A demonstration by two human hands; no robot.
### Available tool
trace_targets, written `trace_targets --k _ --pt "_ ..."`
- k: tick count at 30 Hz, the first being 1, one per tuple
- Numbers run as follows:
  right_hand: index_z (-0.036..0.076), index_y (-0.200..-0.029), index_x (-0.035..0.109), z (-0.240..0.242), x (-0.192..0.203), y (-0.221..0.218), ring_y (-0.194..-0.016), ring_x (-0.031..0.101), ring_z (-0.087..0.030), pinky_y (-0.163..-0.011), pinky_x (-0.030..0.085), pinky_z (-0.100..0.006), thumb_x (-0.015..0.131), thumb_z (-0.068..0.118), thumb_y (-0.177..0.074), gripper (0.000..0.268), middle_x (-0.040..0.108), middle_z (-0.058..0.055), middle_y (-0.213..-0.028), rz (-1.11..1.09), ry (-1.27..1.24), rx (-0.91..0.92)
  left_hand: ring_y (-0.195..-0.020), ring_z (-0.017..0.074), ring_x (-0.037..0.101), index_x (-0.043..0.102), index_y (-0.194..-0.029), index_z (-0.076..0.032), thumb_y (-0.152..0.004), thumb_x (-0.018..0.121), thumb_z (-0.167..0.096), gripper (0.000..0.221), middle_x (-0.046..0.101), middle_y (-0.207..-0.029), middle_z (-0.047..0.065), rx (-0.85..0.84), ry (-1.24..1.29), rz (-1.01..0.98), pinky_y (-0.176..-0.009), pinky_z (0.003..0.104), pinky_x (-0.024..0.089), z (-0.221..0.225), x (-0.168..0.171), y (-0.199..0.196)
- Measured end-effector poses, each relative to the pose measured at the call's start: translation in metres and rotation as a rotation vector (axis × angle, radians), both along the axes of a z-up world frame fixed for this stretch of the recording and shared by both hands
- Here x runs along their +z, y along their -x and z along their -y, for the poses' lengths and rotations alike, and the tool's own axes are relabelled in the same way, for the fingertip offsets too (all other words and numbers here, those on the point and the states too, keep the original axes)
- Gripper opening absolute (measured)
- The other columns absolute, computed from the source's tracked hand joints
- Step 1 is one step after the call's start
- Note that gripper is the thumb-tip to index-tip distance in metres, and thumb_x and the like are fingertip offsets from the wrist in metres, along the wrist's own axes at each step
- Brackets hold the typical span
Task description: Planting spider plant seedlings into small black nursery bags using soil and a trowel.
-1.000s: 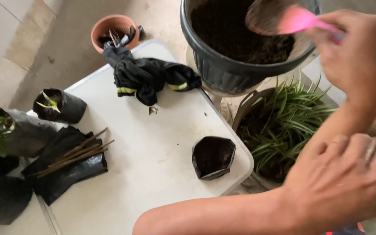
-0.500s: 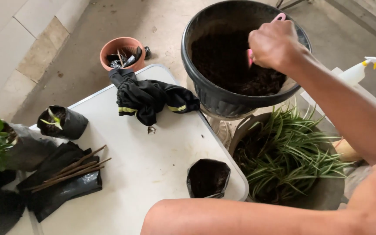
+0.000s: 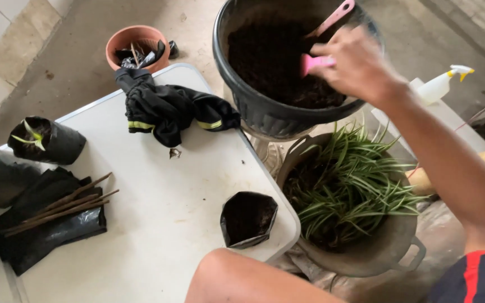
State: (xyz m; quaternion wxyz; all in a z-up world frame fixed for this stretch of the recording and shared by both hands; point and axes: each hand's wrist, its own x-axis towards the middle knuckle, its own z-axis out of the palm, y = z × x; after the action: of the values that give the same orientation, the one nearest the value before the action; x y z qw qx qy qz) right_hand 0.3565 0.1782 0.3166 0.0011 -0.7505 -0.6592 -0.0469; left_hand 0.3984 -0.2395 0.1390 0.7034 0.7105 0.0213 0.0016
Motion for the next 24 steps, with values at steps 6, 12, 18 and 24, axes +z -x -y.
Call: trace_targets --k 6,12,18,24 --pt "-0.032 -0.132 0.057 0.159 -0.021 0.013 -0.134 0.05 -0.055 -0.122 0.04 -0.059 0.048 -0.022 -0.125 0.015 0.05 -0.045 -0.138 -0.262 -0.71 0.313 -0.126 0.0303 0.063 0.058 -0.128 -0.006 -0.092 0.048 -0.023 0.04 0.063 -0.132 0.013 -0.096 0.202 0.112 -0.109 0.047 0.052 -0.051 -0.015 0.146" --pt "-0.011 -0.109 0.078 0.2 -0.13 0.02 -0.093 0.059 -0.041 -0.084 0.048 -0.052 0.058 0.002 -0.113 0.025 0.064 -0.027 -0.098 -0.305 -0.51 0.24 -0.143 0.0275 0.059 0.052 -0.145 -0.011 -0.092 0.049 -0.036 0.059 0.059 -0.149 0.012 -0.311 0.365 0.222 -0.122 0.043 0.05 -0.186 0.02 0.333" --pt "0.01 -0.138 0.064 0.185 -0.228 0.026 -0.114 0.065 -0.034 -0.09 0.057 -0.05 0.059 0.032 -0.102 0.042 0.068 -0.011 -0.126 -0.253 0.549 -0.072 -0.13 0.0253 0.062 0.05 -0.151 -0.015 -0.101 0.047 -0.024 0.051 0.068 -0.134 0.003 -0.228 0.22 -0.021 -0.109 0.041 0.045 -0.276 0.056 0.376" --pt "0.005 -0.125 0.071 0.174 -0.322 -0.018 -0.089 0.065 -0.038 -0.066 0.059 -0.046 0.066 -0.009 -0.092 0.036 0.058 -0.014 -0.123 0.036 0.028 0.073 -0.108 0.023 0.064 0.053 -0.148 -0.017 -0.097 0.048 -0.013 0.051 0.072 -0.127 0.005 -0.005 0.183 -0.178 -0.095 0.039 0.048 -0.284 0.067 0.371"
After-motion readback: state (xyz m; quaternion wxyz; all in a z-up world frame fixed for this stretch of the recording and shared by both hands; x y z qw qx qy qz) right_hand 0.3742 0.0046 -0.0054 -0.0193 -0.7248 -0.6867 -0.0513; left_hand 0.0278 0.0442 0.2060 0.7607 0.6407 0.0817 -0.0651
